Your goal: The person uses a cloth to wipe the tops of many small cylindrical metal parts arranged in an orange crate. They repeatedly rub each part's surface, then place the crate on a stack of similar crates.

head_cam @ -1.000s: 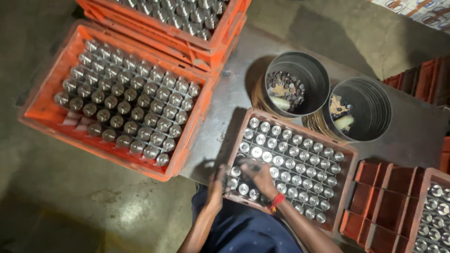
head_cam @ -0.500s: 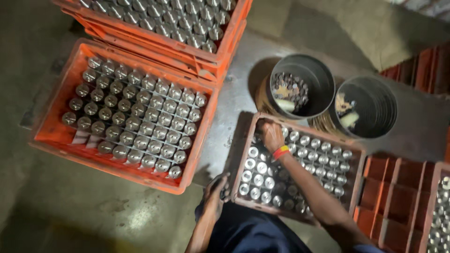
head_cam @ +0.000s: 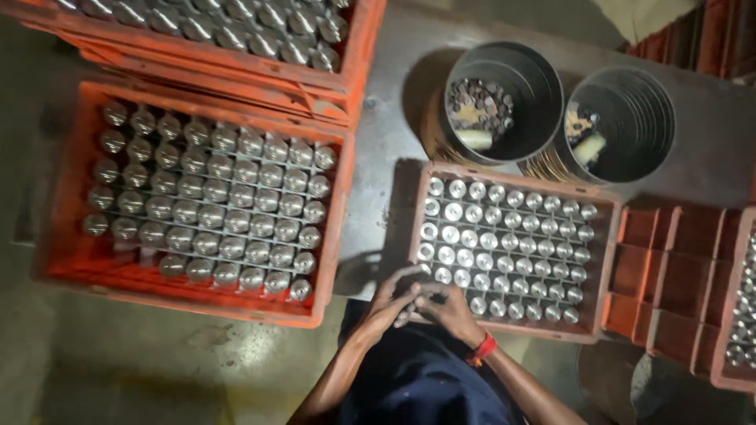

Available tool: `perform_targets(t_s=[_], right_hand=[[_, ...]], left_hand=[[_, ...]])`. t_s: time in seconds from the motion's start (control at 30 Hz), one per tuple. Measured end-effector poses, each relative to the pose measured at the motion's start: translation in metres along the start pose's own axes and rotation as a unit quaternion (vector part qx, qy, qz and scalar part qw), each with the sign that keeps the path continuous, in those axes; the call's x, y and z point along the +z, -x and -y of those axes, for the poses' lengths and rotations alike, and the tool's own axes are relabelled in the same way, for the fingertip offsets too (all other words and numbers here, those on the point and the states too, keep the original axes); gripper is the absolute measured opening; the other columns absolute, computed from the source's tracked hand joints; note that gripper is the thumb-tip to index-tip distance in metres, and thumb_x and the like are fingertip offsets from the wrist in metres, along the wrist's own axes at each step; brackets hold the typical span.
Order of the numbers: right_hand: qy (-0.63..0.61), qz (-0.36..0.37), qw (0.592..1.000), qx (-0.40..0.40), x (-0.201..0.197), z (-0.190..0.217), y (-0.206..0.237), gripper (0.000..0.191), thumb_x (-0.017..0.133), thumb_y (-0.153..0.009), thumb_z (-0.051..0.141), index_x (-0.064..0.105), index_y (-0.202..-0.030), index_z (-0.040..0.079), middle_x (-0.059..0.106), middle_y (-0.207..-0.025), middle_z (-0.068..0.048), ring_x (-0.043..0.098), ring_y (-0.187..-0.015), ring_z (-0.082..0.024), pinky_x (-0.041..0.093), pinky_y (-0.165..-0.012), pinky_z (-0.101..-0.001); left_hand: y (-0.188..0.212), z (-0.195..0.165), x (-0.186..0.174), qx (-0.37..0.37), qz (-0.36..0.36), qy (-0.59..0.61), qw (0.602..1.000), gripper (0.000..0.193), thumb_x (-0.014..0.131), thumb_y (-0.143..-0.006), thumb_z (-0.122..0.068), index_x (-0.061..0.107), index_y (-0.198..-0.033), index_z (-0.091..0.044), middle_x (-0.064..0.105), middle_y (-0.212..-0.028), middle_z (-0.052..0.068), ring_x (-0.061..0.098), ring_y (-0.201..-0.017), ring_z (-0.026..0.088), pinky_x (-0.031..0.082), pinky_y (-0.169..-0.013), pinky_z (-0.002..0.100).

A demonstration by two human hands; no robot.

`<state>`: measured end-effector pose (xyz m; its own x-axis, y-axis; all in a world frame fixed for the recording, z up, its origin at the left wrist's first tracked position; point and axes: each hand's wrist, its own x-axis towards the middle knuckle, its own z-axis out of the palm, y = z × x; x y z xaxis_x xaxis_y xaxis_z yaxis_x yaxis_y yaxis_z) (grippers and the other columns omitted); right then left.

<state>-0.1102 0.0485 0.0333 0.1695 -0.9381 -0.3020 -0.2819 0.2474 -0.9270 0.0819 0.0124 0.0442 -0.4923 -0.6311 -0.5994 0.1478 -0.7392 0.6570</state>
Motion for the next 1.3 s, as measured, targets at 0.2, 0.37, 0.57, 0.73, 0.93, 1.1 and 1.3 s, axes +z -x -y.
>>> perform_targets(t_s=[0.2, 0.37, 0.57, 0.73, 0.93, 1.1, 1.3], right_hand=[[-0.102, -0.111, 0.979, 0.139, -0.033, -0.010, 0.018, 0.024, 0.069, -0.088, 0.006, 0.076, -0.112, 0.006, 0.079, -0.091, -0.003, 0.071, -0.083, -0.012, 0.057, -0.076, -0.0294], [-0.045, -0.114, 0.988, 0.095, -0.056, -0.020, 0.018, 0.027, 0.077, -0.087, 0.019, 0.073, -0.110, 0.006, 0.075, -0.093, -0.002, 0.068, -0.085, -0.011, 0.054, -0.077, -0.0281], [0.083, -0.050, 0.995, -0.001, -0.055, -0.037, 0.023, 0.022, 0.079, -0.087, 0.018, 0.078, -0.104, 0.005, 0.079, -0.099, -0.007, 0.073, -0.090, -0.015, 0.056, -0.082, -0.0319], [0.138, 0.008, 0.990, -0.029, -0.051, -0.039, 0.017, 0.017, 0.077, -0.086, 0.015, 0.076, -0.100, 0.005, 0.078, -0.097, -0.013, 0.074, -0.085, -0.027, 0.056, -0.079, -0.0367], [0.246, 0.048, 0.951, -0.182, -0.036, -0.045, -0.014, 0.012, 0.074, -0.079, 0.005, 0.070, -0.089, -0.001, 0.069, -0.091, -0.025, 0.066, -0.087, -0.045, 0.051, -0.075, -0.0488], [0.254, 0.053, 0.964, -0.061, -0.030, -0.054, -0.031, 0.016, 0.072, -0.078, 0.004, 0.071, -0.094, 0.003, 0.072, -0.087, -0.026, 0.071, -0.087, -0.042, 0.054, -0.076, -0.0467], [0.153, 0.018, 0.985, -0.074, -0.046, -0.033, -0.005, 0.023, 0.079, -0.088, 0.023, 0.076, -0.107, 0.009, 0.077, -0.093, -0.016, 0.073, -0.076, -0.025, 0.054, -0.070, -0.0368]], left_hand=[[-0.016, 0.040, 0.013, -0.037, -0.080, 0.281, 0.956, 0.026, 0.060, -0.102, -0.031, 0.065, -0.115, -0.009, 0.056, -0.077, 0.000, 0.051, -0.058, 0.010, 0.038, -0.049, 0.026], [-0.007, 0.058, 0.015, 0.013, -0.105, 0.383, 0.918, 0.018, 0.056, -0.099, -0.023, 0.063, -0.109, -0.009, 0.061, -0.084, 0.003, 0.058, -0.070, 0.014, 0.044, -0.061, 0.027], [0.022, 0.076, 0.033, 0.087, -0.113, 0.427, 0.893, 0.024, 0.053, -0.104, -0.032, 0.060, -0.107, -0.010, 0.057, -0.081, 0.002, 0.051, -0.065, 0.012, 0.039, -0.055, 0.025], [0.028, 0.103, 0.041, 0.137, -0.116, 0.414, 0.892, 0.028, 0.050, -0.105, -0.038, 0.059, -0.100, -0.012, 0.052, -0.079, 0.000, 0.045, -0.062, 0.010, 0.035, -0.051, 0.024], [0.019, 0.124, 0.049, 0.122, -0.190, 0.372, 0.901, 0.049, 0.046, -0.101, -0.058, 0.043, -0.075, -0.016, 0.046, -0.066, 0.001, 0.043, -0.051, 0.014, 0.031, -0.043, 0.026], [0.019, 0.130, 0.046, 0.093, -0.222, 0.312, 0.919, 0.047, 0.047, -0.103, -0.055, 0.053, -0.087, -0.012, 0.050, -0.071, 0.001, 0.047, -0.055, 0.013, 0.036, -0.048, 0.027], [0.006, 0.114, 0.047, 0.081, -0.245, 0.203, 0.944, 0.039, 0.052, -0.105, -0.045, 0.062, -0.104, -0.007, 0.056, -0.074, 0.004, 0.052, -0.054, 0.013, 0.042, -0.046, 0.028]])
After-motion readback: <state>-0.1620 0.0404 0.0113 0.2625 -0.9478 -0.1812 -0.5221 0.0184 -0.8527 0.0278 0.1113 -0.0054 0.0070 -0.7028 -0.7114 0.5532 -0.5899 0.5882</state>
